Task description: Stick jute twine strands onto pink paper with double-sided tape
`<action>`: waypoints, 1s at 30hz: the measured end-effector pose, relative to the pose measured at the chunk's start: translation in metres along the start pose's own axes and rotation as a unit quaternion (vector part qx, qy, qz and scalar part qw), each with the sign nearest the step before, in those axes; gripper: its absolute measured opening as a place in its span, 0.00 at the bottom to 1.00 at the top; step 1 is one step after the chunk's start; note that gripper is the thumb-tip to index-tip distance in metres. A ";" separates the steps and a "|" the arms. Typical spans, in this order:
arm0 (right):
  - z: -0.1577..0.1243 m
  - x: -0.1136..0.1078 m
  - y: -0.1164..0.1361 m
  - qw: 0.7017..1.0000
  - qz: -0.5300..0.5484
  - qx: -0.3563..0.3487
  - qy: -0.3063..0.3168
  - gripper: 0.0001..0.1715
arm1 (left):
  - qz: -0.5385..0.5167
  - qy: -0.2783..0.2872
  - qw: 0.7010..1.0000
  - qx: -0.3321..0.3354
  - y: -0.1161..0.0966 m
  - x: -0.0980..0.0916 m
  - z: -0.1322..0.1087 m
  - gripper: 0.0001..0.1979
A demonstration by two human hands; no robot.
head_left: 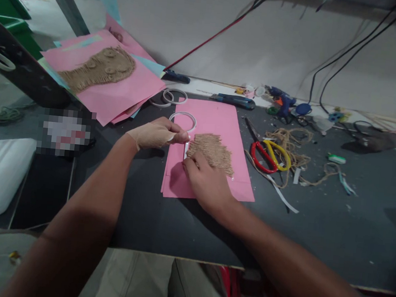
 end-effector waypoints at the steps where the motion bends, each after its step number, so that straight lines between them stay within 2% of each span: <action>1: 0.000 -0.002 0.001 1.000 -0.005 -0.003 0.007 0.23 | 0.000 0.001 1.000 0.000 0.000 0.000 0.000 0.23; 11: 0.002 0.000 0.001 1.000 -0.017 0.008 -0.013 0.23 | -0.011 0.012 1.000 0.017 -0.006 0.002 0.001 0.25; 14: 0.001 0.001 -0.001 1.000 -0.020 0.012 -0.020 0.23 | 0.005 0.014 0.999 0.031 -0.012 0.003 0.001 0.26; 18: -0.001 0.002 -0.001 0.999 -0.024 0.003 -0.026 0.23 | 0.048 0.020 0.998 0.025 -0.016 0.004 0.001 0.22; 25: -0.001 0.006 -0.002 0.998 -0.031 0.005 -0.050 0.22 | 0.083 0.012 0.996 0.014 -0.011 0.008 0.005 0.19; 30: -0.001 0.007 -0.003 0.998 -0.032 -0.001 -0.057 0.23 | 0.085 0.024 0.996 0.020 -0.014 0.010 0.004 0.22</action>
Point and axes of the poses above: each hand's wrist, its own z-axis towards the middle knuckle, its own x-axis out of the palm, y = z × x, the point moved 6 cm from there along z, towards the middle knuckle
